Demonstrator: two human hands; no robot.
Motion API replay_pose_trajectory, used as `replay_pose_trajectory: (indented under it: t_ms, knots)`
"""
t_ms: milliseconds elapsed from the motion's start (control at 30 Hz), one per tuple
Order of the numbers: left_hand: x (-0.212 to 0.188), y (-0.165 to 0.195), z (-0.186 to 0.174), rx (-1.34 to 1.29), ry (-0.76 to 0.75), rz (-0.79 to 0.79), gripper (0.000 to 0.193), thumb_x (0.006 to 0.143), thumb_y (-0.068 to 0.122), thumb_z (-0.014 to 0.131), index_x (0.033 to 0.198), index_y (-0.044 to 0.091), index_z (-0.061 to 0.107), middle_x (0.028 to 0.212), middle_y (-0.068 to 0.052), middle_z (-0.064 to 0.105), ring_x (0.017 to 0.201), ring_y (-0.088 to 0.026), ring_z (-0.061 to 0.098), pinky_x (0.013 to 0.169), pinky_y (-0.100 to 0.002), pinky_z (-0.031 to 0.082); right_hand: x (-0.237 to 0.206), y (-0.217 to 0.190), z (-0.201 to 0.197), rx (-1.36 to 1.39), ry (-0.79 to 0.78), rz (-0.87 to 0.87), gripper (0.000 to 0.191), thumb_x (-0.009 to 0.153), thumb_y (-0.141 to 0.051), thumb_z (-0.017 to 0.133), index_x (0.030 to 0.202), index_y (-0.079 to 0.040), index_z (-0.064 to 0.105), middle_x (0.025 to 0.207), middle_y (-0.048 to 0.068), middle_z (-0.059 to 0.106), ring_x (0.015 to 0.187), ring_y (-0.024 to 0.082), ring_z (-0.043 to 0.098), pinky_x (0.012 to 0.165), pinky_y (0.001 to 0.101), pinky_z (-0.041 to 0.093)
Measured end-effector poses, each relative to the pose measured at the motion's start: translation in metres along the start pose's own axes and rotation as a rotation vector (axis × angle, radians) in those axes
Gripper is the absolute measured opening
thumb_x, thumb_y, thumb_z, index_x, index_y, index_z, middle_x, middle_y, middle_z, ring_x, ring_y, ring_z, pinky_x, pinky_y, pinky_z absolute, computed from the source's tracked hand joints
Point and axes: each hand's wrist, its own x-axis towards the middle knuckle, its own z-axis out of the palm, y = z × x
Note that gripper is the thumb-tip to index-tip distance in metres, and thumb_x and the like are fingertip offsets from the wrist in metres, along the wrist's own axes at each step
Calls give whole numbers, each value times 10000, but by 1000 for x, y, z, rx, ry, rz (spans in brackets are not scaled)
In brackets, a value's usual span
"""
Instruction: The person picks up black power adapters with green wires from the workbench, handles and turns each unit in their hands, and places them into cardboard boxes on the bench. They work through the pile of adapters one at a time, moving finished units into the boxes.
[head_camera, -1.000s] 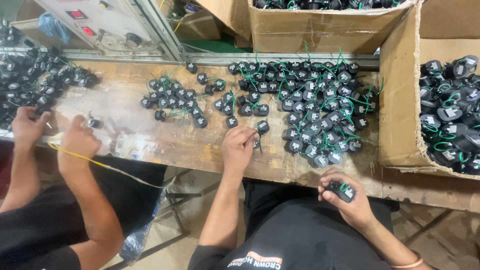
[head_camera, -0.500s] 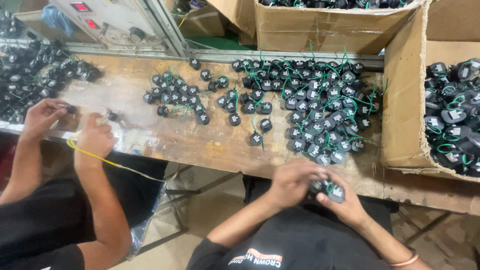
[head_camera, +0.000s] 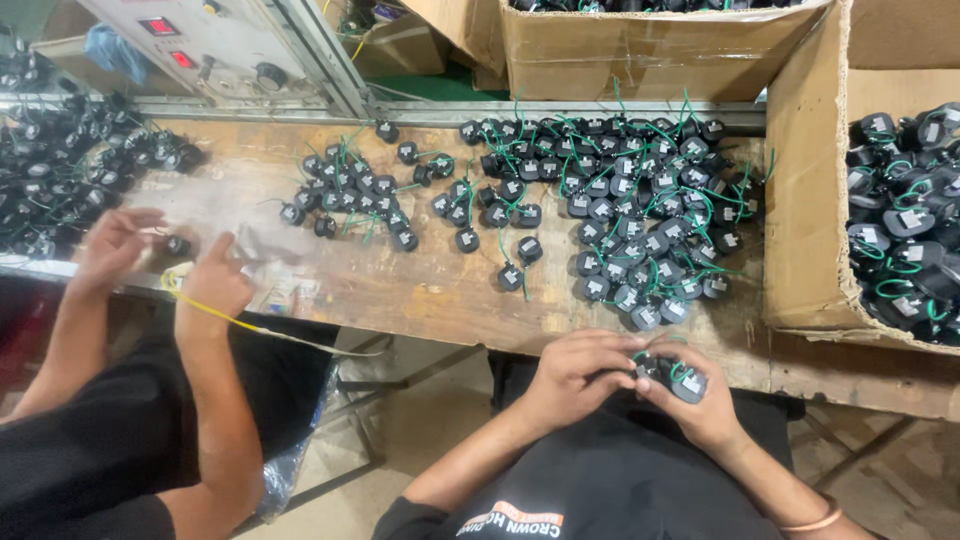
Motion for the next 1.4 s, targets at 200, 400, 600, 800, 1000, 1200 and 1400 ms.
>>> replay_pose_trajectory:
  t_ms: [200, 400, 600, 800, 1000, 1200, 1400]
  knots:
    - [-3, -11, 21, -535, 128, -504, 203, 882, 10, 801, 853, 37, 602, 1075, -122, 747, 984, -193, 703, 864, -311, 576, 6, -12, 4, -278, -68, -248, 428, 703, -134, 891, 1073, -45, 695, 1009, 76, 688, 948, 202, 666, 845, 340, 531]
    - [3, -9, 3, 112, 219, -113, 216, 837, 87, 838, 937, 44, 651, 1084, -113, 741, 1031, -245, 724, 887, -335, 575, 8, -3, 1, -201, -75, -301, 468, 704, -136, 887, 1103, -43, 660, 1070, 95, 666, 1016, 234, 649, 895, 354, 517]
    - [19, -57, -63, 621, 649, -264, 345, 816, 123, 802, 1118, 9, 679, 1093, -151, 710, 907, -300, 672, 843, -377, 552, 3, 6, 1, 766, -94, -80, 490, 893, -188, 820, 1300, -36, 594, 1235, 145, 572, 1061, 310, 641, 822, 441, 575]
    - [10, -91, -58, 190, 615, -446, 322, 877, -40, 711, 1193, 19, 696, 1018, -84, 735, 906, -174, 711, 830, -286, 582, 9, -4, -2, 969, -70, 14, 591, 984, -218, 736, 1480, -93, 440, 1226, 119, 550, 1127, 274, 598, 847, 429, 564]
    - [-1, -50, -13, -31, 399, -233, 142, 873, -43, 740, 985, 45, 735, 1009, -65, 737, 890, -174, 707, 782, -303, 581, 13, -4, -2, 880, -5, 63, 611, 937, -202, 736, 1455, -92, 431, 1292, 123, 566, 1141, 276, 621, 864, 447, 574]
    - [30, -22, 25, -82, 136, -22, 206, 873, -37, 763, 1046, 60, 704, 1030, -74, 722, 971, -250, 698, 894, -369, 554, 11, 7, 1, 810, -54, 151, 633, 913, -68, 719, 1478, -84, 436, 1277, 104, 558, 1136, 225, 616, 870, 419, 574]
    - [21, -25, 14, -219, -21, -36, 195, 893, -3, 765, 1067, 51, 698, 1127, -92, 722, 1086, -252, 727, 948, -366, 590, 5, 12, -12, 818, -6, 201, 539, 877, -52, 690, 1368, -77, 470, 1254, 96, 582, 1061, 237, 641, 699, 440, 607]
